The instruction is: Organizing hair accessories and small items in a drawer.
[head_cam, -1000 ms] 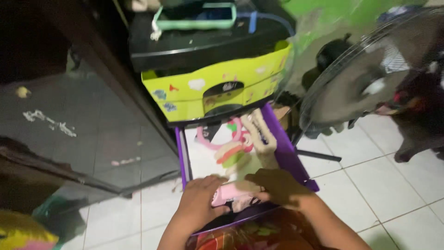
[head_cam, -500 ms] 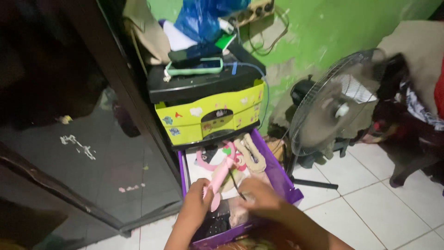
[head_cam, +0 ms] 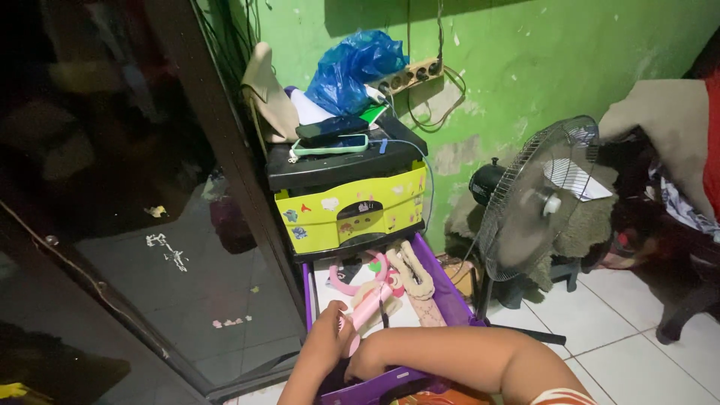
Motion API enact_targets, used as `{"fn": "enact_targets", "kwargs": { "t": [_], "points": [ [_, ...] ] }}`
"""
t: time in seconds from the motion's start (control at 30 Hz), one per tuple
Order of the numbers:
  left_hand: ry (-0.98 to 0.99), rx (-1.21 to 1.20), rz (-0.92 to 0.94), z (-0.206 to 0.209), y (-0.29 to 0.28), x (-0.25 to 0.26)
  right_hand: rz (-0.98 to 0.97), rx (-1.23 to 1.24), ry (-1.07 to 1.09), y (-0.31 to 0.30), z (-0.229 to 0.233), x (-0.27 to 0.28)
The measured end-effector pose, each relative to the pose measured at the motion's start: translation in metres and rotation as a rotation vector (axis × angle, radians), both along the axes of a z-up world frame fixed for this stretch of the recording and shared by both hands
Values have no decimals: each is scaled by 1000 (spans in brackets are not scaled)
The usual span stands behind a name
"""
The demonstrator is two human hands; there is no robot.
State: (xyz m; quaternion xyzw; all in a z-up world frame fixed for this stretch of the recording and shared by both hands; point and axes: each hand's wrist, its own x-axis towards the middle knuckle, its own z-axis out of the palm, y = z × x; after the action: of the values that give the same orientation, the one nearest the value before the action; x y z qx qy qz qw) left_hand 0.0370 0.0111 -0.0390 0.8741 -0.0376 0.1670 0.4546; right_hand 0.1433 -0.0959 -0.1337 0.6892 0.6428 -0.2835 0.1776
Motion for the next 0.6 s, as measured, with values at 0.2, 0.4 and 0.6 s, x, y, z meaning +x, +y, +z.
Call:
{"fn": "enact_targets", "kwargs": {
  "t": [0.2, 0.4, 0.6],
  "points": [
    [-26, 50, 27, 9, -3, -6, -133, -50, -160, -2, 3, -8],
    [47, 61, 60, 10, -5, -7, -191, -12, -187, -7, -3, -8],
    [-49, 3, 59, 7, -1, -7, -187, 102, -113, -23, 32, -15]
  ]
}}
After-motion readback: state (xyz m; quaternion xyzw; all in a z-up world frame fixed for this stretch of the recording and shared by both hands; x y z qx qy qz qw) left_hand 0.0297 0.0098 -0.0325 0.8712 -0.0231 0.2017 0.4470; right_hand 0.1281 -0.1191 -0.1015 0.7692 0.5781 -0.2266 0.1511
